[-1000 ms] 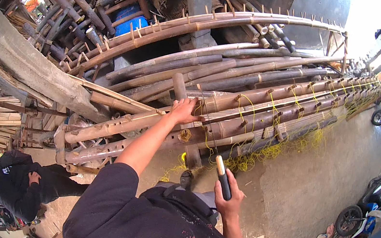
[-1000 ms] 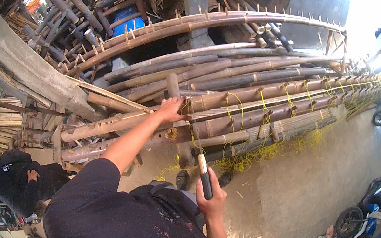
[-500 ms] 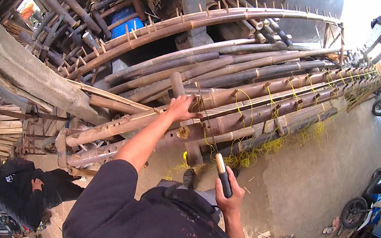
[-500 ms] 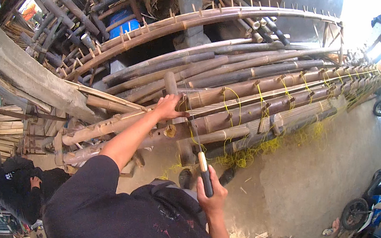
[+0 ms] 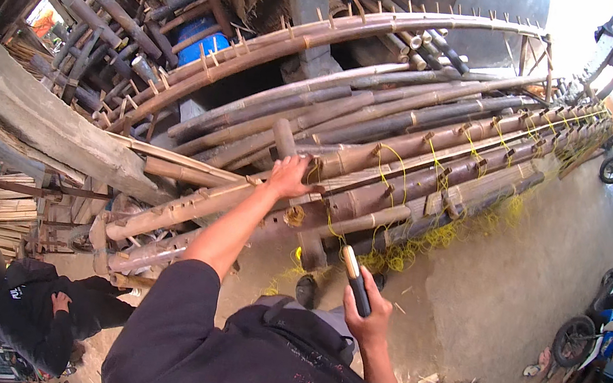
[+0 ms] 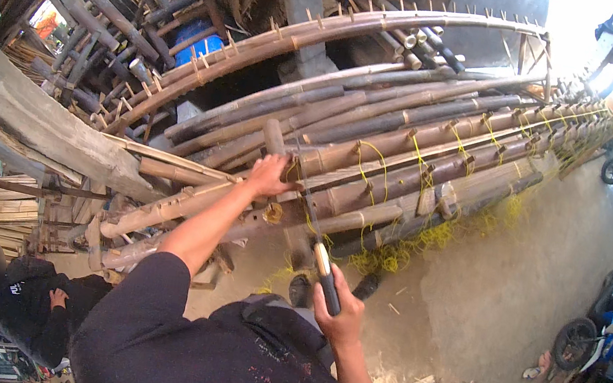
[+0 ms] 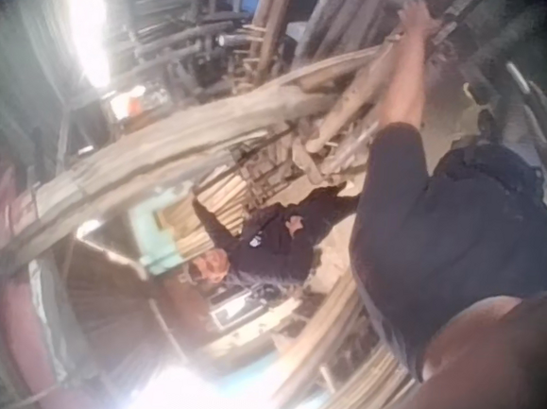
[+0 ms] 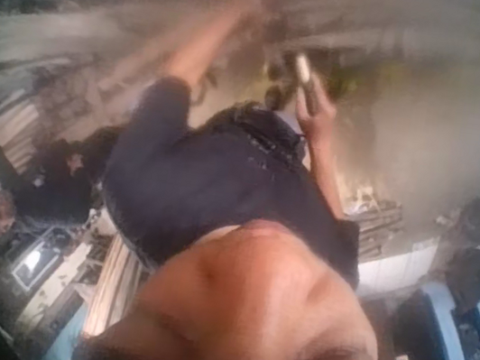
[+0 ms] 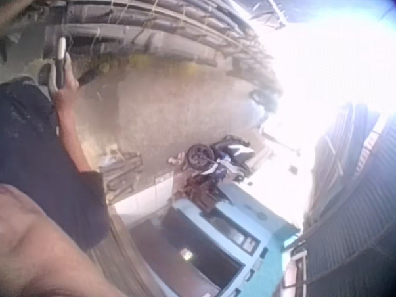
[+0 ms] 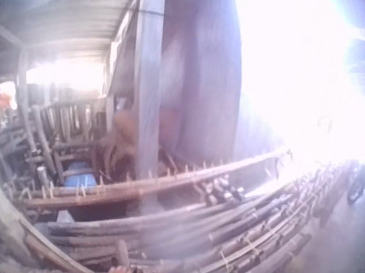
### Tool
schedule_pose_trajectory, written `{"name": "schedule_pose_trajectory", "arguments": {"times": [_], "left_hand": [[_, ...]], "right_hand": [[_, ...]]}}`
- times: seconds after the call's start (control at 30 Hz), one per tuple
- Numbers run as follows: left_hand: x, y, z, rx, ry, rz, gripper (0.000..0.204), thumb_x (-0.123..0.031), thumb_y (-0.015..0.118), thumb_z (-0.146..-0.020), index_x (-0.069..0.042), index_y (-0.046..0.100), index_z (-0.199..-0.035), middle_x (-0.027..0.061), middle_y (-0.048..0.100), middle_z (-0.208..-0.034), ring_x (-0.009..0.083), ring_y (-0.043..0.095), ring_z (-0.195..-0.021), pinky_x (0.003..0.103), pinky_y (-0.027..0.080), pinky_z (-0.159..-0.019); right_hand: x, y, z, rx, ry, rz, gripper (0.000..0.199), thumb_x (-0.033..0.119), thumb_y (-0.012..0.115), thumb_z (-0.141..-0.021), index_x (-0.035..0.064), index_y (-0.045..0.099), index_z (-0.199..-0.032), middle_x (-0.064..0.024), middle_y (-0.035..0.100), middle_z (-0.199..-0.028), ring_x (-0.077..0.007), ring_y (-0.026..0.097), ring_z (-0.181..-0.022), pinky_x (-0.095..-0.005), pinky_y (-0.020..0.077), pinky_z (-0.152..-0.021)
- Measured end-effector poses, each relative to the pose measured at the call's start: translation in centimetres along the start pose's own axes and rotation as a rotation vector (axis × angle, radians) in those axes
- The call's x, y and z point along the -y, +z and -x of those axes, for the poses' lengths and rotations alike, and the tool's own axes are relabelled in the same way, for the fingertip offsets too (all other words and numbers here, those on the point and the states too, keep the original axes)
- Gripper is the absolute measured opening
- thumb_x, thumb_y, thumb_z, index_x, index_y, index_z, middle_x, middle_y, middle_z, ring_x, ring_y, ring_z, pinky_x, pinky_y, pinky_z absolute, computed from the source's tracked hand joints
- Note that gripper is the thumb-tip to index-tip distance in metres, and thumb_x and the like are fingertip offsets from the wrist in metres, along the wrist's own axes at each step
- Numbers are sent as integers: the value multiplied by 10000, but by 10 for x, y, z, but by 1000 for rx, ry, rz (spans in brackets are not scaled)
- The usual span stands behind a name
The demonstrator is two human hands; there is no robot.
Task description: The person uses a hand saw to cut a long bamboo pole that is part of a stacked bundle. The person positions the saw, cuts through the bamboo, and removes the cut piece. The task is performed in a workshop setting with multiple bamboo poles and tools visible.
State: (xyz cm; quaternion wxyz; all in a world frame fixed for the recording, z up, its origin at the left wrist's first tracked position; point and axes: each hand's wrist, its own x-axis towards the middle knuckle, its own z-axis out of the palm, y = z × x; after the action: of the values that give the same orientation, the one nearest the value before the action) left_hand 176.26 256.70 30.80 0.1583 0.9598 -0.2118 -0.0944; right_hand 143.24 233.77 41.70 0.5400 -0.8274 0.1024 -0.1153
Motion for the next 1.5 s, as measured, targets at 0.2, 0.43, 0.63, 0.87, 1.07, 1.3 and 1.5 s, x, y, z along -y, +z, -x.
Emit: {"name": "schedule_pose_trajectory", "arguments": {"times": [0.2,0.43,0.63,0.87,1.07,1.3,1.5], "left_hand": [[9,1,0,1,-21,1,1293,-965,687,-663,-97,465,-1596,234,574,-1452,399,514,-1379,535,402,-1119],[-2,-4,0,19,-38,-11,1263,-955,681,-685,-99,471,-1590,217,575,-1460,385,516,-1380,538,409,-1113],[-1,-3,-2,-12,-33,-41,1236,-915,716,-705,-91,474,-1594,218,584,-1450,402,531,-1361,531,422,-1131],[-4,-2,0,-21,-14,1,1203,-931,703,-691,-99,528,-1542,205,587,-1453,375,527,-1373,538,419,-1114],[2,-8,0,-22,-13,21,1225,-949,695,-678,-97,527,-1543,204,587,-1443,377,529,-1367,539,422,-1109],[-3,-6,-8,-34,-10,-24,1208,-942,692,-693,-88,531,-1532,193,602,-1430,366,542,-1355,511,429,-1099],[0,-3,0,-30,-20,-27,1235,-944,680,-702,-73,505,-1560,203,591,-1448,371,539,-1361,520,422,-1117]], "right_hand": [[-12,-5,18,-39,-33,9,524,130,800,-896,21,666,-1392,-211,780,-978,-240,804,-819,-344,604,-732],[-5,4,4,-55,-40,-27,521,146,798,-900,22,671,-1390,-193,764,-877,-212,790,-762,-331,590,-699],[-12,-10,14,-49,-3,-11,511,131,785,-905,17,667,-1389,-181,759,-870,-181,773,-741,-325,586,-689],[-19,-12,30,-70,-53,-31,488,115,780,-917,8,669,-1379,-215,780,-979,-217,803,-840,-333,601,-740],[-6,-3,11,14,36,-18,517,138,799,-903,38,675,-1394,-209,778,-965,-224,791,-797,-332,600,-733],[-8,-10,9,-18,15,14,520,150,793,-905,40,672,-1399,-222,774,-945,-242,808,-824,-340,598,-726],[-24,-6,0,-142,-3,-128,487,120,783,-926,21,685,-1392,-161,805,-1007,-117,747,-851,-289,585,-773]]}}
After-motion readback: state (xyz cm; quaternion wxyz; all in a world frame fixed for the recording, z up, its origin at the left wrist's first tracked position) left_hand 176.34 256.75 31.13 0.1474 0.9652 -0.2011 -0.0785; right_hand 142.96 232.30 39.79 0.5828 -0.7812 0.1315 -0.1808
